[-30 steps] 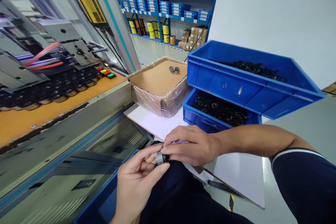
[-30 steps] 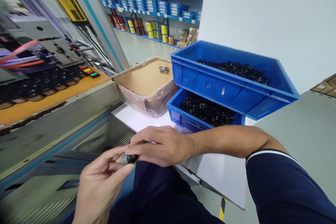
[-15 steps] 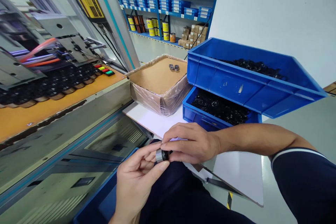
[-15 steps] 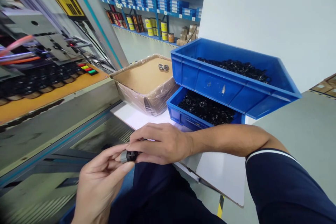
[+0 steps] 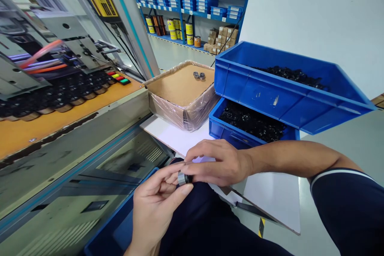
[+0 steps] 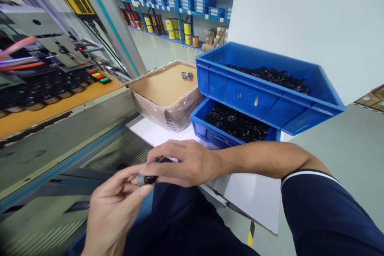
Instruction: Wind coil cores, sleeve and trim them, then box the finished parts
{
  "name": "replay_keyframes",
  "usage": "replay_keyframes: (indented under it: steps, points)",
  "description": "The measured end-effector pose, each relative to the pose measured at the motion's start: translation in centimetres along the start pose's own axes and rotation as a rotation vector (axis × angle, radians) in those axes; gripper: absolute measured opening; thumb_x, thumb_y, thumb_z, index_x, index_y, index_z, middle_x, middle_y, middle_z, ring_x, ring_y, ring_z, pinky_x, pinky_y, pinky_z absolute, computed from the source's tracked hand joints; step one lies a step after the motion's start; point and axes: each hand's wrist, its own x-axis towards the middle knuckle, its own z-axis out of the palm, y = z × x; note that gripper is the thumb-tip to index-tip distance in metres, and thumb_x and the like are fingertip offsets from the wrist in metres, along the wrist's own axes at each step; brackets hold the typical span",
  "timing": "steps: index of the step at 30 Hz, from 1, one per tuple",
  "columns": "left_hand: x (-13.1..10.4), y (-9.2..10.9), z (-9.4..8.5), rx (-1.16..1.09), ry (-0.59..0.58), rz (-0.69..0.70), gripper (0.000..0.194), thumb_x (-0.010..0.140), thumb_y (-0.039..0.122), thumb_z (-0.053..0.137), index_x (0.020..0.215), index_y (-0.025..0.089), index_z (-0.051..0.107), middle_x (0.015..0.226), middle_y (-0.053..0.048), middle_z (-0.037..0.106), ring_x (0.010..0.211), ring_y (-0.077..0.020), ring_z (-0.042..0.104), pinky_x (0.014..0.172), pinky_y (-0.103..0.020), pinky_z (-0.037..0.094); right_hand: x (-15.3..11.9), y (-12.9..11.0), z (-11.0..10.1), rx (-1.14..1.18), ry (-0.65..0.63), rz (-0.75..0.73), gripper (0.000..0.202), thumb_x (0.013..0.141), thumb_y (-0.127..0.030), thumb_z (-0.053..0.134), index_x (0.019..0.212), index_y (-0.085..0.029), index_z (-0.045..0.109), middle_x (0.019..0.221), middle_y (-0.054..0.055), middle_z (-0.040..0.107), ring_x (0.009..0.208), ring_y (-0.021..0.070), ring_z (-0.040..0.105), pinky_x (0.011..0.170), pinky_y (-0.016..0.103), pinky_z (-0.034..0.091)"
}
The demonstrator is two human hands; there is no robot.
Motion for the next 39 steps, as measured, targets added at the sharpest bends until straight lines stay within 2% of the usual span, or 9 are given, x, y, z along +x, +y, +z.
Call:
replay_keyframes:
  steps: [3, 8, 17, 23, 26, 30, 34, 36, 39]
  points:
    - [0.1, -0.1, -0.1, -0.002, -0.024, 0.023, 0.032, 0.062, 0.028, 0.091, 0.093, 0.023, 0.081, 0.076, -0.002, 0.079, 0.065, -0.0117, 0.073, 0.066, -0.013, 0.059, -0.1, 0.0, 0.1, -0.013, -0.007, 0.006, 0.016, 0.096, -0.022, 0.059, 0.105, -0.009, 0.064, 0.101, 0.01, 0.066, 0.092, 0.0123, 0.062, 0.083, 0.025, 0.058]
    - [0.0, 0.2, 0.4, -0.029, 0.031, 0.004, 0.034, 0.059, 0.029, 0.093, 0.09, 0.024, 0.081, 0.078, -0.001, 0.08, 0.07, -0.013, 0.076, 0.07, -0.013, 0.06, -0.2, -0.1, 0.1, -0.022, 0.006, 0.02, 0.016, 0.097, -0.022, 0.059, 0.106, -0.009, 0.064, 0.101, 0.009, 0.066, 0.091, 0.0106, 0.062, 0.082, 0.023, 0.058]
    - [0.8, -0.3, -1.1, 0.077, -0.068, 0.058, 0.036, 0.06, 0.02, 0.091, 0.094, 0.025, 0.082, 0.082, -0.003, 0.081, 0.073, -0.0197, 0.078, 0.072, -0.019, 0.063, -0.2, 0.1, 0.0, -0.132, -0.022, -0.118, 0.017, 0.096, -0.017, 0.058, 0.106, -0.006, 0.064, 0.095, 0.008, 0.065, 0.086, 0.0137, 0.062, 0.075, 0.026, 0.058]
    - [1.0, -0.4, -1.8, 0.092, -0.126, 0.076, 0.037, 0.06, 0.016, 0.09, 0.094, 0.026, 0.082, 0.083, -0.003, 0.081, 0.072, -0.0186, 0.078, 0.07, -0.016, 0.062, -0.3, 0.0, 0.0, -0.212, -0.032, -0.194, 0.017, 0.096, -0.014, 0.055, 0.107, -0.006, 0.064, 0.091, 0.006, 0.063, 0.082, 0.0132, 0.062, 0.066, 0.025, 0.055]
    - [0.8, -0.7, -1.4, 0.061, -0.119, 0.085, 0.038, 0.061, 0.013, 0.09, 0.095, 0.027, 0.081, 0.085, -0.002, 0.082, 0.074, -0.0177, 0.078, 0.071, -0.016, 0.061, -0.3, 0.0, 0.1, -0.211, -0.035, -0.196, 0.018, 0.097, -0.016, 0.053, 0.109, -0.005, 0.063, 0.092, 0.006, 0.064, 0.082, 0.0128, 0.062, 0.066, 0.025, 0.055]
    - [0.3, -1.7, 0.1, -0.05, -0.061, 0.112, 0.029, 0.068, 0.013, 0.085, 0.093, 0.026, 0.079, 0.082, 0.0, 0.081, 0.077, -0.0161, 0.078, 0.072, -0.016, 0.061, -0.3, 0.1, 0.4, -0.203, -0.025, -0.161, 0.022, 0.1, -0.02, 0.05, 0.109, -0.004, 0.062, 0.088, 0.007, 0.064, 0.082, 0.0137, 0.062, 0.07, 0.026, 0.057]
    - [0.4, -1.9, 0.5, 0.038, 0.031, 0.238, 0.044, 0.068, 0.007, 0.083, 0.105, 0.031, 0.077, 0.093, 0.002, 0.082, 0.084, -0.0131, 0.078, 0.076, -0.014, 0.06, -0.1, -0.2, 0.3, -0.086, 0.022, -0.046, 0.015, 0.097, -0.012, 0.052, 0.104, -0.004, 0.062, 0.092, 0.011, 0.067, 0.088, 0.0149, 0.064, 0.077, 0.026, 0.059]
    - [0.7, -1.4, 0.0, 0.178, -0.017, 0.364, 0.043, 0.069, 0.007, 0.082, 0.105, 0.031, 0.077, 0.101, 0.001, 0.081, 0.091, -0.0139, 0.077, 0.08, -0.016, 0.06, 0.1, -0.5, 0.2, 0.013, 0.052, 0.017, 0.013, 0.097, -0.014, 0.054, 0.1, -0.005, 0.062, 0.092, 0.012, 0.068, 0.088, 0.0142, 0.064, 0.078, 0.025, 0.059]
    - [1.3, -0.4, -0.9, 0.369, -0.12, 0.558, 0.029, 0.073, 0.009, 0.08, 0.095, 0.028, 0.079, 0.095, 0.002, 0.079, 0.086, -0.0113, 0.074, 0.076, -0.015, 0.059, 0.2, -0.9, 0.1, 0.112, 0.039, 0.122, 0.012, 0.097, -0.017, 0.055, 0.098, -0.008, 0.062, 0.088, 0.01, 0.068, 0.082, 0.0124, 0.063, 0.074, 0.023, 0.058]
